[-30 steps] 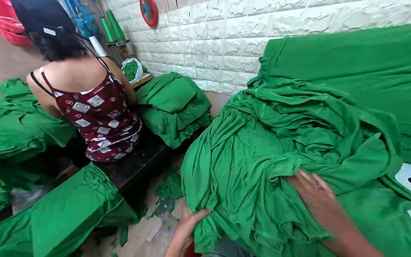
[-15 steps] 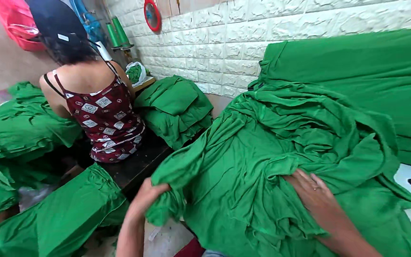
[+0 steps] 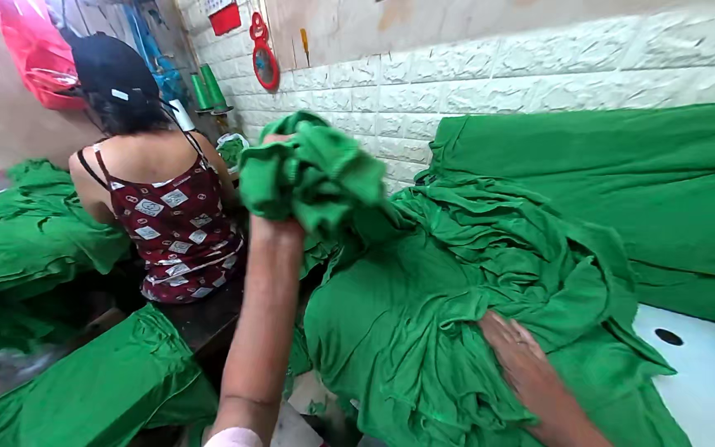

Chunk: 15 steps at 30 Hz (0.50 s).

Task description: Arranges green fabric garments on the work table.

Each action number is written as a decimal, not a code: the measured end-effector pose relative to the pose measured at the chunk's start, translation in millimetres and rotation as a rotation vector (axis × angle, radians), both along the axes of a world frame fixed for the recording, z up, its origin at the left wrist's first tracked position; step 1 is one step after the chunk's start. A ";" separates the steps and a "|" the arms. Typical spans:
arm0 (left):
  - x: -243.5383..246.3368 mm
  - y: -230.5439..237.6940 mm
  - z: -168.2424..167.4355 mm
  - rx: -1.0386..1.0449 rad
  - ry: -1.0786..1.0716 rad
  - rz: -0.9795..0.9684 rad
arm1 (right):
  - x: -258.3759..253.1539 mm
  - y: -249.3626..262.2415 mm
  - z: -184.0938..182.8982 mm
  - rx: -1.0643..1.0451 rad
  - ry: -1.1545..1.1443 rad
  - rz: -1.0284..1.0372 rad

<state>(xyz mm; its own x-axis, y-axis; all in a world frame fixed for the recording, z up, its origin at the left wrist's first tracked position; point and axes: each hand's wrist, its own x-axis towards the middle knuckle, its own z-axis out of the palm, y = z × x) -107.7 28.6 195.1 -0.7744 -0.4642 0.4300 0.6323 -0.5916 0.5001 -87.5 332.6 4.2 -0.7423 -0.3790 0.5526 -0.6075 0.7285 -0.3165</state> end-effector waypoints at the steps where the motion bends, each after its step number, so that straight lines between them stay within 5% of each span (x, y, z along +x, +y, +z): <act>1: 6.3 17.2 -1.9 -0.170 -0.005 -0.033 | 0.9 -0.6 0.2 -0.064 -0.023 -0.007; 4: 9.6 59.6 -20.8 -1.092 -0.073 -0.245 | 17.1 1.6 5.6 -0.498 -0.175 -0.049; 6: 3.4 92.2 -54.4 -1.768 -0.204 -0.340 | 23.9 8.7 8.3 -0.782 -0.078 -0.022; 8: 7.0 111.5 -95.9 -2.069 -0.208 -0.360 | 6.7 26.4 4.4 -0.837 0.144 0.085; 11: 27.2 108.1 -137.5 -1.960 0.021 0.019 | 3.8 35.1 9.8 -0.961 0.213 0.134; 15: 45.3 75.8 -167.2 -1.484 0.232 0.318 | 12.7 24.3 9.1 -0.358 0.137 0.116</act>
